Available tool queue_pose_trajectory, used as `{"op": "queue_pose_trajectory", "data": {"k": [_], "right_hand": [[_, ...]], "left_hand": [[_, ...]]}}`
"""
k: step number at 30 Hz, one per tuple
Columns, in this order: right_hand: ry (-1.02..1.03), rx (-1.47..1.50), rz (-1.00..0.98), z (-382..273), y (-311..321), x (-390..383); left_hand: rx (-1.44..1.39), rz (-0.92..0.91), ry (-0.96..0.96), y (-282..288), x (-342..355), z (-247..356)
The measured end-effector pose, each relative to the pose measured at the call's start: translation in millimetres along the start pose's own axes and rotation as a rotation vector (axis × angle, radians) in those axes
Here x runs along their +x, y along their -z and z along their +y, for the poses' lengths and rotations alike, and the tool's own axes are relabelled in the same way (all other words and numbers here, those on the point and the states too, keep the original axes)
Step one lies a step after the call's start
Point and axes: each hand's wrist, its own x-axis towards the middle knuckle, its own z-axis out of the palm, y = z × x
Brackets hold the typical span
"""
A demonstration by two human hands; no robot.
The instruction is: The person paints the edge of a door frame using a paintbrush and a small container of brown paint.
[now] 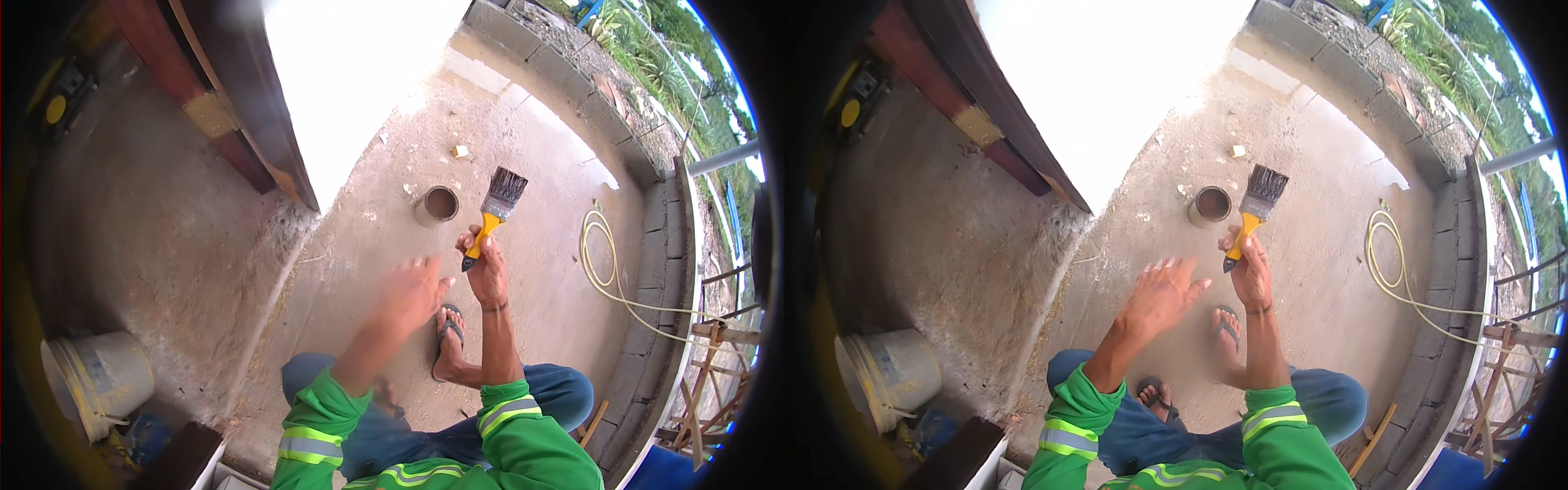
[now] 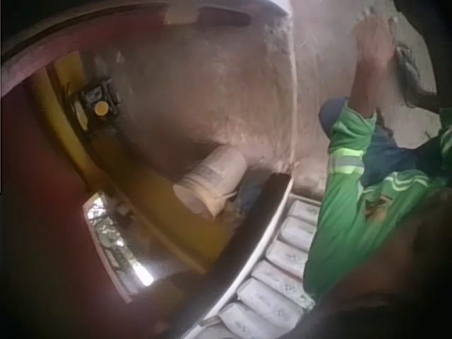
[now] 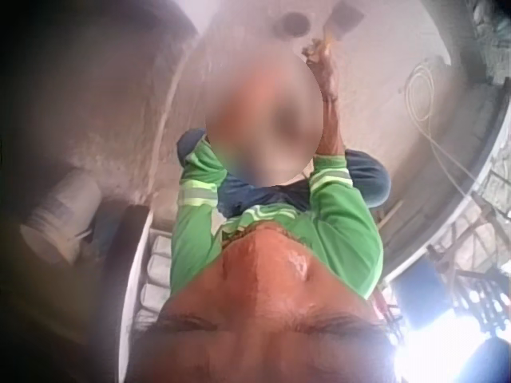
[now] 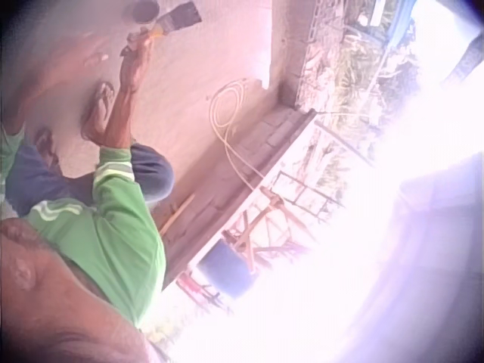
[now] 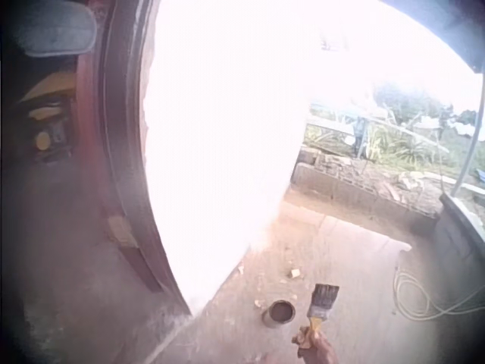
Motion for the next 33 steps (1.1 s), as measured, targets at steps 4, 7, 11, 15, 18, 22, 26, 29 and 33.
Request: {"op": "queue_pose_trajectory", "data": {"k": [4, 7, 11, 15, 18, 22, 26, 29, 33], "right_hand": [[0.085, -0.135, -0.052, -57, -72, -19], [0.203, -0.339, -0.111, -98, -114, -27], [0.659, -1.011, 0.053, -151, -157, -50], [1.193, -1.734, -0.426, -187, -192, -46], [1.214, -1.863, -0.676, -189, -249, -42], [1.330, -1.788, -0.868, -169, -289, -34], [1.008, -1.440, -0.937, -120, -326, -29], [0.673, -1.481, -0.955, -70, -343, -11], [0.576, -1.562, -1.204, 28, -352, 53]], "left_hand": [[-0.405, 0.150, -0.199, 6, 14, 26], [-0.638, 0.360, -0.302, 36, -3, 54], [-0.660, 0.447, -0.265, 79, -42, 70], [-0.596, 0.591, -0.241, 124, -83, 74], [-0.594, 0.771, -0.274, 139, -111, 77], [-0.501, 0.879, -0.238, 150, -152, 59], [-0.598, 0.943, -0.109, 129, -209, 12], [-0.580, 0.952, 0.041, 113, -224, -4], [-0.349, 0.820, 0.057, 110, -231, -30]]}}
